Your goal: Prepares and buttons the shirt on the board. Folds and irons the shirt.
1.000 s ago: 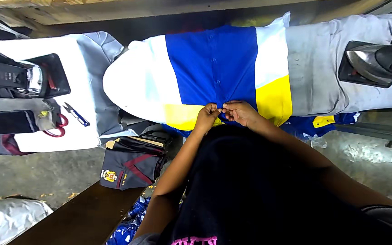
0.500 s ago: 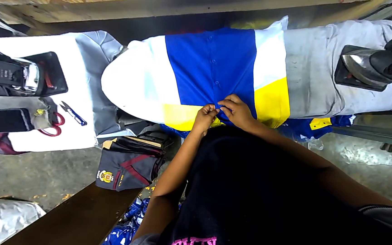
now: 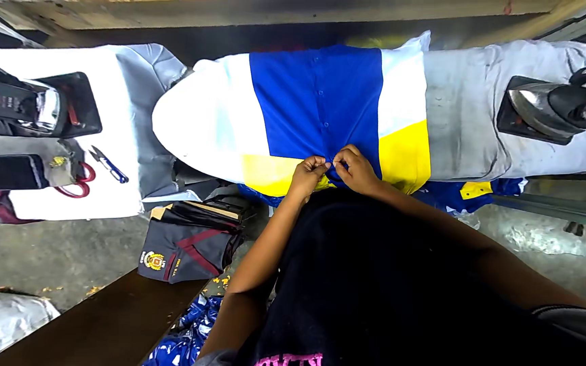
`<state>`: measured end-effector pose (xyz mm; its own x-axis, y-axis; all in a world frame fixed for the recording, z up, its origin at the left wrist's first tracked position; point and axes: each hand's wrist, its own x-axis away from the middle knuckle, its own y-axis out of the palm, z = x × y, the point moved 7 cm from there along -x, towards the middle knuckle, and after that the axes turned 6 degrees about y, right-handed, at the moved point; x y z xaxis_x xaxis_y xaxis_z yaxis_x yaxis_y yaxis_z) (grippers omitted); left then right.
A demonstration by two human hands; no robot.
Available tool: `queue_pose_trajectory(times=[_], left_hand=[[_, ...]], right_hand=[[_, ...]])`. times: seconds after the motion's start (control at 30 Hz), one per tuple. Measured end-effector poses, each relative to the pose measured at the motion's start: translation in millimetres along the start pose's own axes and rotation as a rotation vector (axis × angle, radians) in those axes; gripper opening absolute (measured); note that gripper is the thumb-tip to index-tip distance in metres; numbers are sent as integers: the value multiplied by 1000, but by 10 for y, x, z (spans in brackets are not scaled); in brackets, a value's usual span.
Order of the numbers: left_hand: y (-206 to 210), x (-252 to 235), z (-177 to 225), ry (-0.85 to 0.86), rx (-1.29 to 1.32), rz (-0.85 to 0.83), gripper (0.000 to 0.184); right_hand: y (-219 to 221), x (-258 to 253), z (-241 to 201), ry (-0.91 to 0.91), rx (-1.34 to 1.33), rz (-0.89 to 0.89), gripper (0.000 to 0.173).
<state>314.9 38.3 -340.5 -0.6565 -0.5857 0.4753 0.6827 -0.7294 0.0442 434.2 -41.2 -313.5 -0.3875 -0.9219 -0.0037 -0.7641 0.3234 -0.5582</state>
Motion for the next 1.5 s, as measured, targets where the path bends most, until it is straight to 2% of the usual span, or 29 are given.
queue_pose_trajectory(times=[0.1, 0.2, 0.33, 0.43, 0.53, 0.6, 0.73, 0.87, 0.97, 1.07, 1.13, 1.2, 1.3, 1.4, 1.5], left_hand=[[11, 1, 4, 1, 3, -1, 5], [3, -41, -2, 0, 12, 11, 6], [13, -11, -27, -57, 25, 20, 9], [4, 8, -59, -113, -16, 16, 21], [45, -43, 42, -94, -4, 35, 16], [51, -46, 79, -75, 21, 49, 10], [26, 7, 92, -111, 32, 94, 14], [20, 60, 68, -192, 134, 120, 16], [32, 86, 15, -229, 285, 117, 18], [27, 84, 5, -208, 412, 94, 12], [38, 95, 5, -207, 484, 85, 10], [39, 93, 21, -195, 536, 69, 9], [44, 100, 44, -189, 590, 51, 10], [48, 99, 61, -172, 596, 26, 10], [60, 91, 85, -146, 608, -5, 12]], right_hand=[[-47, 7, 52, 120, -93, -83, 13], [-185, 10, 116, 164, -90, -106, 13], [-629, -214, 274, 237, -19, -68, 20], [-1215, -546, 387, 243, 1, 150, 22], [-1958, -974, 455, 275, 14, 393, 23], [-2399, -1264, 541, 336, 41, 485, 31], [-3039, -1821, 731, 453, 347, 584, 43], [-3233, -2195, 1075, 596, 616, 440, 47], [-3249, -2243, 1203, 656, 618, 446, 55], [-3230, -2184, 1129, 728, 564, 472, 62], [-3164, -2062, 1048, 712, 557, 486, 56], [-2973, -1881, 885, 605, 507, 477, 45], [-2298, -1456, 704, 512, 195, 295, 41], [-1409, -898, 480, 611, -201, 25, 22], [-837, -489, 255, 640, -267, -218, 21]])
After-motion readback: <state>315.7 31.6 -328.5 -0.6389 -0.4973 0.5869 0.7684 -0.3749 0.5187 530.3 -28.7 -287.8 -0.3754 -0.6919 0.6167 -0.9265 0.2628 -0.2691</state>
